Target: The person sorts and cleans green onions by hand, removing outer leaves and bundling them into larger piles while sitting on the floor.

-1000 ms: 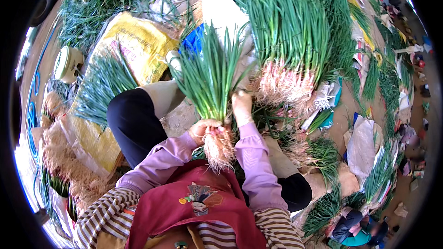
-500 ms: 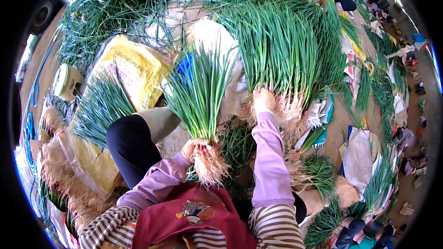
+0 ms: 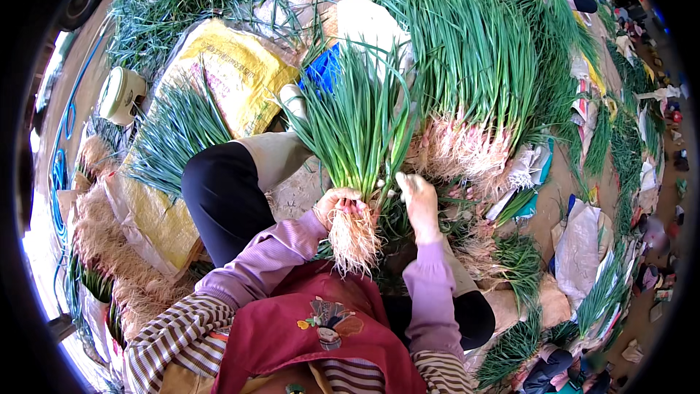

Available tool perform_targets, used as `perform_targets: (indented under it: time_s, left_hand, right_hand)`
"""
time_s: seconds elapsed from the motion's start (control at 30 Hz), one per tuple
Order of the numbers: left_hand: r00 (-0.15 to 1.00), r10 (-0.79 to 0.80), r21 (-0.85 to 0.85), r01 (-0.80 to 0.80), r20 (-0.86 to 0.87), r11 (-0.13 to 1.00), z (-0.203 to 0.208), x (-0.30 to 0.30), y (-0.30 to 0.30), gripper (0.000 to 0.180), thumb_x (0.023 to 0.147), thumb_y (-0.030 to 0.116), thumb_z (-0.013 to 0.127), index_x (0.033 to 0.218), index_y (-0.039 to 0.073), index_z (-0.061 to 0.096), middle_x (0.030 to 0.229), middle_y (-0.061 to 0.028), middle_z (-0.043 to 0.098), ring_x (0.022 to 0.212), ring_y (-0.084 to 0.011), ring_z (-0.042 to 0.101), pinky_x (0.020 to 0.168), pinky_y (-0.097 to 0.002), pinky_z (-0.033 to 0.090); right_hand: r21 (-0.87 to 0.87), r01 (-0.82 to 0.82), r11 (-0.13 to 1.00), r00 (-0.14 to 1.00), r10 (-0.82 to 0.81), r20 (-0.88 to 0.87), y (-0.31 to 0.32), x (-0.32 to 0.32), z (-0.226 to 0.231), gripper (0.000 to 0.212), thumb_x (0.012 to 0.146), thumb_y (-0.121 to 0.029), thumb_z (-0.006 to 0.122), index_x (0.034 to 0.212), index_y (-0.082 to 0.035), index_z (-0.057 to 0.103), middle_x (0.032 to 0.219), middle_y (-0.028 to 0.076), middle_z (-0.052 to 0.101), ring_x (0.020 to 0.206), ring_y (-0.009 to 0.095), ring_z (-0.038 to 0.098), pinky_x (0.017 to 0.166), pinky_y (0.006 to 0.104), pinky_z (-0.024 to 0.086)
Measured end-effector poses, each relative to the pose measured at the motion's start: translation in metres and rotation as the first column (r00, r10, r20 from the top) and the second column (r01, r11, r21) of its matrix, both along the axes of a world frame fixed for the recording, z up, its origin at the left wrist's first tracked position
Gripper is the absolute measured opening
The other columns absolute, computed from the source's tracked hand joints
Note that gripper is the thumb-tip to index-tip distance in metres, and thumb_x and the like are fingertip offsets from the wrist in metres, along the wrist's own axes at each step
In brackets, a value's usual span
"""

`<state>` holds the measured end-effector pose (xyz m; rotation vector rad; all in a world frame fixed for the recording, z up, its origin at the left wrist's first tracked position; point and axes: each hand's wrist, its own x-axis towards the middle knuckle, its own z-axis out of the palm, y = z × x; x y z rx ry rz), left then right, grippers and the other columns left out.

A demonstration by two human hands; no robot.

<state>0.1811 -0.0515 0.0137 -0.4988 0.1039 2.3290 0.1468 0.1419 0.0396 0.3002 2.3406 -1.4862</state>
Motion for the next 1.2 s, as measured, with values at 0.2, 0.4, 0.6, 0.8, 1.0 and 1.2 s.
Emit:
perform_targets:
  time_s: [0.2, 0.4, 0.6, 0.8, 1.0, 1.2]
  left_hand:
    - [1.0, -0.014, -0.175, 0.014, 0.0, 0.985, -0.015, 0.006, -0.007, 0.033, 0.076, 0.007, 0.059, 0.108, 0.0, 0.058, 0.077, -0.0152, 0.066, 0.058, -0.018, 0.062, 0.053, -0.0257, 0.053]
    - [0.998, -0.021, -0.07, 0.017, -0.06, 0.997, -0.048, 0.011, -0.013, 0.019, 0.076, 0.011, 0.062, 0.088, -0.004, 0.062, 0.076, -0.0149, 0.067, 0.067, -0.0234, 0.066, 0.069, -0.036, 0.055]
    - [0.982, -0.063, -0.331, 0.0, -0.177, 0.944, -0.017, 0.018, -0.006, 0.014, 0.082, 0.015, 0.056, 0.082, 0.002, 0.059, 0.07, -0.0071, 0.061, 0.065, -0.0185, 0.059, 0.065, -0.0322, 0.05]
    - [0.99, -0.116, 0.022, 0.118, -0.077, 0.993, 0.03, 0.013, -0.013, 0.022, 0.077, 0.016, 0.057, 0.088, -0.004, 0.06, 0.079, -0.0168, 0.064, 0.069, -0.0236, 0.062, 0.068, -0.0358, 0.053]
    - [0.997, 0.012, -0.16, -0.024, -0.071, 0.987, -0.044, 0.013, -0.007, 0.019, 0.076, 0.011, 0.057, 0.085, -0.005, 0.059, 0.073, -0.0153, 0.063, 0.062, -0.0234, 0.06, 0.061, -0.034, 0.054]
    - [0.989, -0.018, -0.17, -0.007, -0.145, 0.985, -0.034, 0.025, -0.02, 0.026, 0.074, 0.011, 0.058, 0.095, -0.005, 0.061, 0.078, -0.0155, 0.064, 0.07, -0.0271, 0.062, 0.071, -0.039, 0.053]
  right_hand:
    - [-0.438, 0.079, 0.895, 0.997, -0.061, 0.055, -0.024, -0.001, -0.012, 0.017, 0.088, -0.017, 0.058, 0.082, -0.001, 0.06, 0.07, 0.002, 0.059, 0.053, 0.007, 0.051, 0.048, 0.0186, 0.037]
    - [0.315, -0.184, 0.931, 0.983, 0.182, 0.037, 0.009, 0.048, -0.115, 0.024, 0.081, -0.018, 0.059, 0.082, 0.006, 0.061, 0.064, 0.02, 0.058, 0.056, 0.024, 0.059, 0.056, 0.0344, 0.045]
    - [-0.398, 0.002, 0.918, 1.0, 0.0, 0.006, -0.014, 0.005, 0.011, 0.026, 0.089, -0.023, 0.051, 0.092, 0.001, 0.062, 0.081, 0.007, 0.064, 0.065, 0.015, 0.059, 0.06, 0.029, 0.048]
    - [-0.657, 0.124, 0.744, 0.961, 0.075, 0.266, -0.014, -0.01, 0.008, 0.014, 0.086, -0.018, 0.058, 0.091, -0.005, 0.06, 0.077, 0.003, 0.061, 0.059, 0.007, 0.05, 0.05, 0.0204, 0.037]
    - [-0.694, 0.264, 0.67, 0.955, -0.078, 0.287, -0.023, -0.014, -0.018, 0.013, 0.083, -0.019, 0.064, 0.085, -0.007, 0.061, 0.072, -0.002, 0.055, 0.054, 0.006, 0.042, 0.048, 0.0218, 0.032]
    - [-0.608, 0.366, 0.704, 0.929, -0.31, 0.201, -0.047, -0.001, -0.044, 0.015, 0.08, -0.019, 0.066, 0.077, -0.005, 0.063, 0.064, -0.003, 0.05, 0.053, 0.007, 0.037, 0.05, 0.0227, 0.03]
